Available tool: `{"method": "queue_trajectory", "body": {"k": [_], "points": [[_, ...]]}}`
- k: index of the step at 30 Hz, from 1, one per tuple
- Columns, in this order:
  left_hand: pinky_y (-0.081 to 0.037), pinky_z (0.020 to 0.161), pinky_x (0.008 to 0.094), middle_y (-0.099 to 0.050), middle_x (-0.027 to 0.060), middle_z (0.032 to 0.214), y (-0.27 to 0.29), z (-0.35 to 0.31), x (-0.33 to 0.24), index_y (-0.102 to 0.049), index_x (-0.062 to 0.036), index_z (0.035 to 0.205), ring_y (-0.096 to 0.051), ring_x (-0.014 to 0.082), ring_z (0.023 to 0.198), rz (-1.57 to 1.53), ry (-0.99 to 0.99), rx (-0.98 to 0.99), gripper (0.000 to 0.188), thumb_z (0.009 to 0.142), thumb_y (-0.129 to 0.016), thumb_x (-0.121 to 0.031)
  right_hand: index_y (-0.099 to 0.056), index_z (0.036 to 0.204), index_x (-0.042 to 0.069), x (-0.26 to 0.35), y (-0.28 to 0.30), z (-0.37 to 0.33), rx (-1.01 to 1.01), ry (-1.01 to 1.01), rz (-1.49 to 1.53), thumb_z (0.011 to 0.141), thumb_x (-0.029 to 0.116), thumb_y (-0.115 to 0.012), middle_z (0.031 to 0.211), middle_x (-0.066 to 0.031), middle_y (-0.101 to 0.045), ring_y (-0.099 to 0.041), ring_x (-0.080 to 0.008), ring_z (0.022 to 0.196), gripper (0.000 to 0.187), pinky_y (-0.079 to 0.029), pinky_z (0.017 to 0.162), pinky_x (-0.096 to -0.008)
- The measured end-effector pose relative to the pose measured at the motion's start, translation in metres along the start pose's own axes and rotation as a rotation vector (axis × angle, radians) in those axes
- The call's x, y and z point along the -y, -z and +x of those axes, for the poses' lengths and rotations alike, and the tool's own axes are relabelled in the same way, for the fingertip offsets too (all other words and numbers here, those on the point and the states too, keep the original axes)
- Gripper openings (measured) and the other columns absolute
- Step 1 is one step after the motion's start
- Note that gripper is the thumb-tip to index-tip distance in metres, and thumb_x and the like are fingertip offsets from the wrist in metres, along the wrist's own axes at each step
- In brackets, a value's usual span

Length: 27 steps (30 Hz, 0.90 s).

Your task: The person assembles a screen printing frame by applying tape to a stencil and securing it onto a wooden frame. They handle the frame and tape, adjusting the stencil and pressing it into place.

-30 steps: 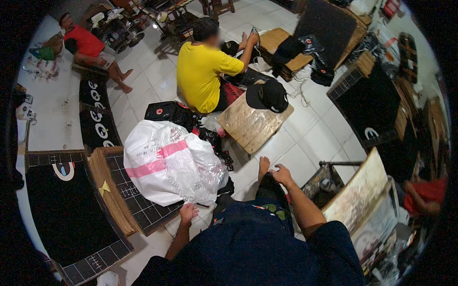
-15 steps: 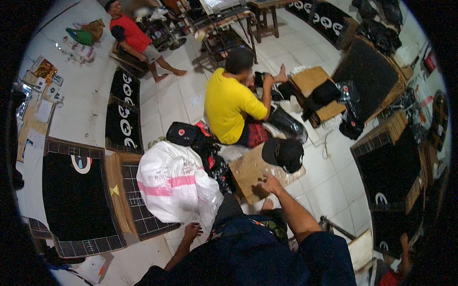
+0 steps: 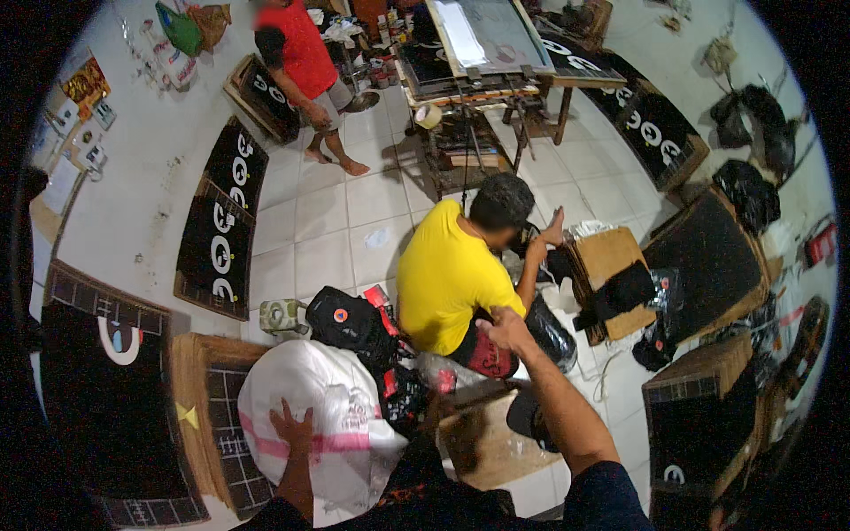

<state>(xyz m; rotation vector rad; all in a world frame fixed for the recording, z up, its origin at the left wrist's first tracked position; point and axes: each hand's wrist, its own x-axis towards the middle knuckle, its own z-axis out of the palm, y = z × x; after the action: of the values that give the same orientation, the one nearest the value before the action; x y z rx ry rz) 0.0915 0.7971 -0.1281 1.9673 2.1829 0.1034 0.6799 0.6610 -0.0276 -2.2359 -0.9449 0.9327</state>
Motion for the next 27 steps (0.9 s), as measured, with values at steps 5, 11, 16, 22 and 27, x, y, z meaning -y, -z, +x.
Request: {"method": "queue_trajectory", "body": {"k": [5,11,16,22,27], "points": [[-0.017,0.125,0.058,-0.007,0.0381,0.165,-0.044,0.029,0.031,-0.016,-0.0181,0.168,-0.01,0.0552,0.154,-0.13,0.18,0.394,0.117,0.076,-0.086,-0.035,-0.046,0.147,-0.01,0.071,0.039,0.186,-0.113,0.333,-0.434,0.086,0.048,-0.078,0.145,-0.0359,-0.05,-0.047,-0.0478,0.138,0.09,-0.042,0.114,-0.0477],[-0.019,0.127,0.0518,-0.004,0.0335,0.168,-0.074,0.016,0.043,-0.018,-0.0159,0.168,-0.008,0.0497,0.157,-0.219,0.195,0.296,0.115,0.073,-0.083,-0.008,-0.036,0.153,-0.006,0.141,0.072,0.394,-0.378,0.443,-0.71,0.084,0.047,-0.08,0.158,-0.0312,-0.034,-0.045,-0.0481,0.139,0.097,-0.043,0.115,-0.0471],[-0.025,0.126,0.0536,-0.009,0.0243,0.171,-0.091,0.024,0.055,-0.003,-0.0143,0.168,-0.018,0.042,0.157,-0.276,0.166,0.193,0.105,0.089,-0.072,-0.018,-0.023,0.161,-0.001,0.178,0.07,0.523,-0.359,0.39,-0.942,0.083,0.036,-0.082,0.165,-0.0244,-0.029,-0.044,-0.0413,0.143,0.105,-0.042,0.118,-0.0451],[-0.028,0.126,0.0488,-0.01,0.0204,0.173,-0.117,0.006,0.086,-0.016,-0.012,0.167,-0.022,0.0392,0.157,-0.079,0.286,0.241,0.11,0.076,-0.078,-0.007,-0.015,0.164,0.004,0.186,0.069,0.623,-0.422,0.621,-0.881,0.089,0.019,-0.076,0.166,-0.0254,-0.027,-0.037,-0.0401,0.149,0.098,-0.036,0.122,-0.0399],[-0.03,0.124,0.0456,-0.018,0.0231,0.171,-0.137,0.0,0.126,-0.023,-0.0034,0.165,-0.029,0.0398,0.154,-0.445,0.057,-0.017,0.09,0.085,-0.066,-0.002,-0.029,0.16,0.01,0.19,0.066,0.663,-0.475,0.311,-1.544,0.096,0.014,-0.064,0.161,-0.0216,-0.035,-0.04,-0.0406,0.147,0.073,-0.04,0.118,-0.0471]]}}
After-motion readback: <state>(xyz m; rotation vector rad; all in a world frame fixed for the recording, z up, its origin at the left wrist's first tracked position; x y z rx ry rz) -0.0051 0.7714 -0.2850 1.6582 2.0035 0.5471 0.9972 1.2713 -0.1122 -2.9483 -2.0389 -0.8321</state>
